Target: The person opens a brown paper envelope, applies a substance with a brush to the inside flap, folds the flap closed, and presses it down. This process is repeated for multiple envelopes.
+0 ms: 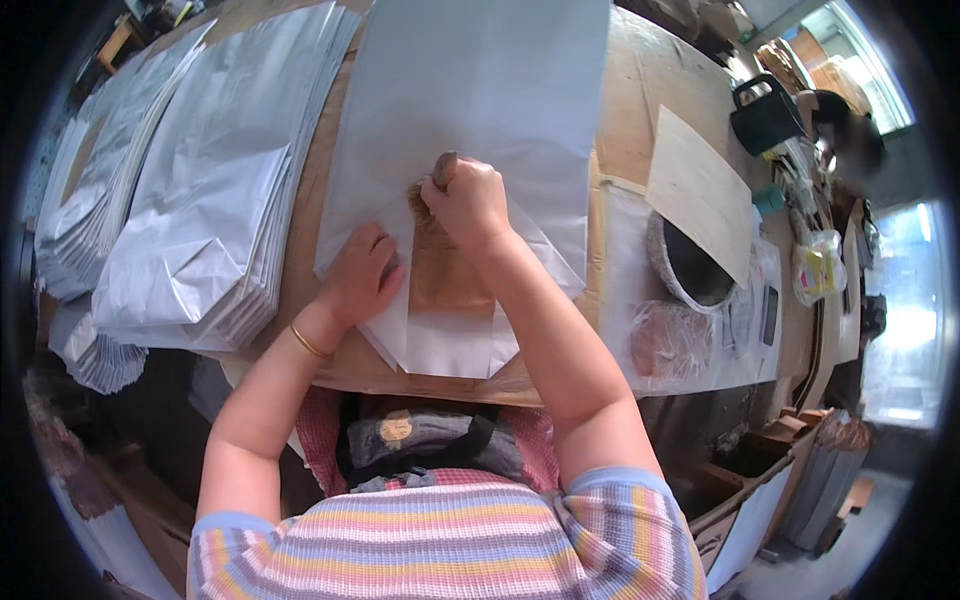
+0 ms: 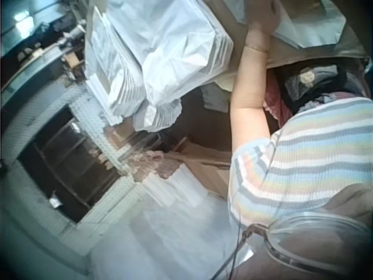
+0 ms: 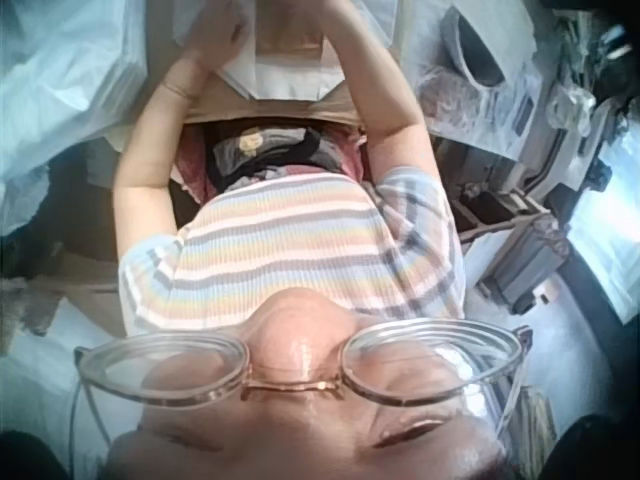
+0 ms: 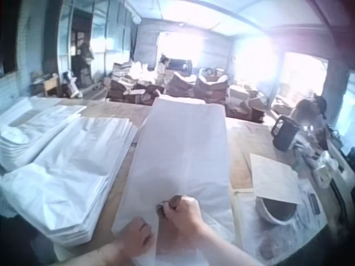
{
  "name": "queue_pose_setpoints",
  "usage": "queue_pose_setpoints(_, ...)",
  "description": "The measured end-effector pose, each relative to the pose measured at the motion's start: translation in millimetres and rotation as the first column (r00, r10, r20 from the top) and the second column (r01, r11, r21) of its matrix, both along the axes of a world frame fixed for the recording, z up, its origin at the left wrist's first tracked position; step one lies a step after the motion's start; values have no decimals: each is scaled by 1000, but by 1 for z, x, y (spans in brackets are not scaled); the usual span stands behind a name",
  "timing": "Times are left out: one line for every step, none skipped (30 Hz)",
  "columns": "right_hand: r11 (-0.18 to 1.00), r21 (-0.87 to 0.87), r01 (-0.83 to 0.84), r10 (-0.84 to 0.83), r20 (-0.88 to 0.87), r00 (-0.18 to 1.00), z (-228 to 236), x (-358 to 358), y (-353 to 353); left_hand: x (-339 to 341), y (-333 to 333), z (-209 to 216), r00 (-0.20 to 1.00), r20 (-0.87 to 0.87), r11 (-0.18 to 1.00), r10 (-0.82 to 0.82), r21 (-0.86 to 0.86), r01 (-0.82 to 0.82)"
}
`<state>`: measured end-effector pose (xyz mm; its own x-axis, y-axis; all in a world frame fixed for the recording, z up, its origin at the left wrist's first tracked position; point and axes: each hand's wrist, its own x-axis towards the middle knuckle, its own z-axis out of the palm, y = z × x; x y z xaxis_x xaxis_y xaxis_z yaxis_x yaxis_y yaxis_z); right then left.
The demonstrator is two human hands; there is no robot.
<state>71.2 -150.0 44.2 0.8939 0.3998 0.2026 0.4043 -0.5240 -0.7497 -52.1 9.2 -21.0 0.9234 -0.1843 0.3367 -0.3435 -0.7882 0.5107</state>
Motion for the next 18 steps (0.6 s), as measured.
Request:
queue_pose_setpoints(998, -57, 32, -30, 37, 999, 5, 6, -6, 1, -1, 1, 1000, 6, 1000, -5, 3, 5)
queue_pose_setpoints(1000, 11, 15, -17, 108, 994, 10, 1, -18, 2, -1, 2, 1000, 14, 1000, -14, 6, 14)
queue_pose_setpoints(989, 133, -57, 38, 139, 990, 14, -8, -31, 4, -2, -2, 999, 33, 999, 11, 48, -13)
queue_pose_setpoints(960, 245, -132, 90, 174, 981, 19, -22, -47, 2, -1, -8, 998, 49, 996, 35, 85, -40)
queue_pose_setpoints(919, 340, -201, 132, 216, 967, 22, -37, -67, 1, -2, -16, 996, 66, 992, 51, 112, -59)
queue_pose_setpoints(936, 279, -212, 169, 170, 971, 20, -56, -94, 1, -2, -20, 995, 84, 991, 45, 121, -55)
queue_pose_setpoints(952, 214, -219, 197, 118, 973, 21, -75, -122, 1, 0, -20, 994, 103, 991, 34, 123, -47)
queue_pose_setpoints(984, -10, -179, 177, 217, 960, 25, -85, -150, 0, 4, -20, 998, 57, 992, 39, 120, -46)
queue_pose_setpoints(985, -138, -104, 137, 257, 957, 28, -90, -186, -1, 4, -19, 999, 13, 992, 44, 115, -45)
queue_pose_setpoints(987, -157, 30, 30, 367, 930, 29, -90, -222, -2, 1, -14, 999, 5, 993, 40, 109, -40)
queue_pose_setpoints(961, -208, 182, -64, 473, 879, 27, -89, -260, -2, -2, -11, 999, -8, 993, 40, 108, -39)
queue_pose_setpoints(914, -286, 289, -90, 550, 830, 32, -90, -290, -3, -4, -12, 1000, 0, 994, 29, 105, -29)
queue_pose_setpoints(868, -355, 346, -75, 596, 799, 29, -94, -318, -3, -5, -12, 1000, 9, 994, 22, 107, -22)
queue_pose_setpoints(844, -448, 295, 1, 552, 834, 28, -102, -345, -1, -7, -13, 1000, 20, 994, 19, 104, -21)
queue_pose_setpoints(798, -538, 271, 75, 535, 842, 31, -108, -357, 1, -7, -14, 999, 43, 995, -3, 103, -1)
queue_pose_setpoints(753, -616, 232, 153, 506, 849, 31, -113, -363, -1, -4, -13, 998, 59, 994, -13, 112, 6)
queue_pose_setpoints(697, -691, 191, 233, 471, 851, 30, -116, -363, -2, -1, -13, 997, 74, 993, -20, 120, 11)
queue_pose_setpoints(686, -691, 228, 192, 474, 859, 41, -116, -346, -4, 3, -8, 998, -61, 989, 6, 150, 3)
